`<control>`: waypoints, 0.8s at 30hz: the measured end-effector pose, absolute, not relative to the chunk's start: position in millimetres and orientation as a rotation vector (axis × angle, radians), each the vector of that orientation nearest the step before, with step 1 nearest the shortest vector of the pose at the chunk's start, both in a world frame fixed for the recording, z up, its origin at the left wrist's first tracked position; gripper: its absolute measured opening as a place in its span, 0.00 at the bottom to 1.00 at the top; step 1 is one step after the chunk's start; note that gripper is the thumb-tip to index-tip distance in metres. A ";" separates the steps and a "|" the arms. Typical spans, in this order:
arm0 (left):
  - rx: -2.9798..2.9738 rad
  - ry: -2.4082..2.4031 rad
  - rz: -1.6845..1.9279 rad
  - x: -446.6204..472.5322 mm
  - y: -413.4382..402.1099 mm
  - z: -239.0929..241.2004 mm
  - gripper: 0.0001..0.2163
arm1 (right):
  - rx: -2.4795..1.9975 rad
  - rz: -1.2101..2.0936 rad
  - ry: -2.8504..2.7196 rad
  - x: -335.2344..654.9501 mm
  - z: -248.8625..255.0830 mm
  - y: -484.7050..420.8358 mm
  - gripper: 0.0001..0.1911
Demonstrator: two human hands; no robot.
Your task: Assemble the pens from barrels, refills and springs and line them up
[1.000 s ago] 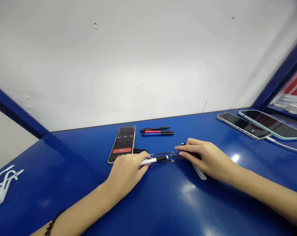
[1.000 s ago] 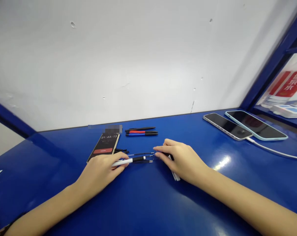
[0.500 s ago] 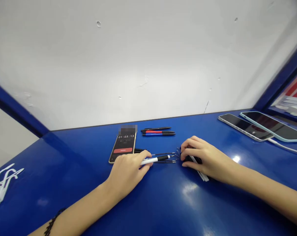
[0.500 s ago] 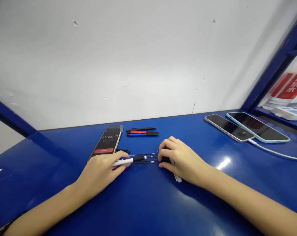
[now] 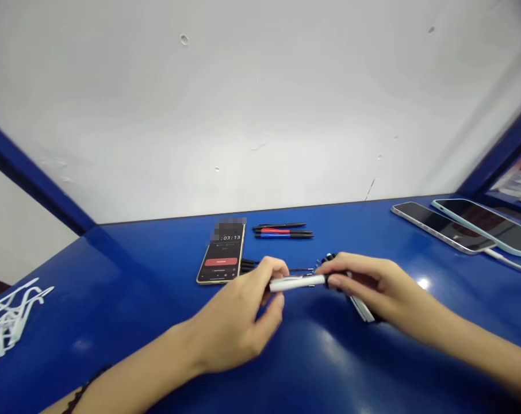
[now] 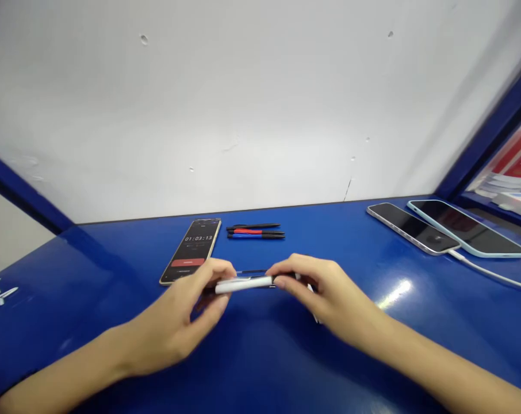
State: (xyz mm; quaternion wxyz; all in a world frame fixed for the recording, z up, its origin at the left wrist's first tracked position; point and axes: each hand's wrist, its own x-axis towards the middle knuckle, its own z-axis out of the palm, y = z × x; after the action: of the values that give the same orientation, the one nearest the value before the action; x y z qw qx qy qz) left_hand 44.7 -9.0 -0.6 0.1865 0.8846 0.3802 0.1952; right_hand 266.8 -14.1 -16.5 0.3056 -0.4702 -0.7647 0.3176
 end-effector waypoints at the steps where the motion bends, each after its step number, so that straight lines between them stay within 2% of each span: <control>1: 2.530 1.083 0.643 41.3 -5.3 -0.3 0.06 | -1.288 0.892 -1.948 268.8 -15.1 -11.7 0.11; 6: 2.813 1.004 0.911 30.4 8.4 3.5 0.04 | -1.302 0.982 -1.796 274.1 -12.3 -8.1 0.13; 11: 2.518 1.237 0.743 34.8 7.0 13.3 0.04 | -1.177 0.552 -1.907 272.1 -20.0 -14.0 0.08; 14: 2.444 1.289 0.633 35.5 7.0 14.9 0.04 | -1.073 0.259 -1.984 272.6 -26.0 -16.0 0.12; 17: 2.704 1.210 0.440 33.4 8.4 13.2 0.07 | -1.022 0.102 -2.025 273.9 -29.9 -16.6 0.17; 21: 3.125 0.985 0.167 30.3 11.4 12.5 0.12 | -0.999 0.226 -2.020 274.9 -29.5 -16.2 0.16; 24: 3.009 1.090 0.156 26.2 20.0 12.5 0.14 | -1.045 0.342 -1.874 276.0 -25.3 -13.2 0.11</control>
State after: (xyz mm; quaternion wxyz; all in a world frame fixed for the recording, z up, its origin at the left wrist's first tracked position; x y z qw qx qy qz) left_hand 26.2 20.0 12.5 -0.0310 0.9386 0.3401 0.0487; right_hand 276.0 -13.2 -25.3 0.4658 -0.4255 -0.7633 0.1392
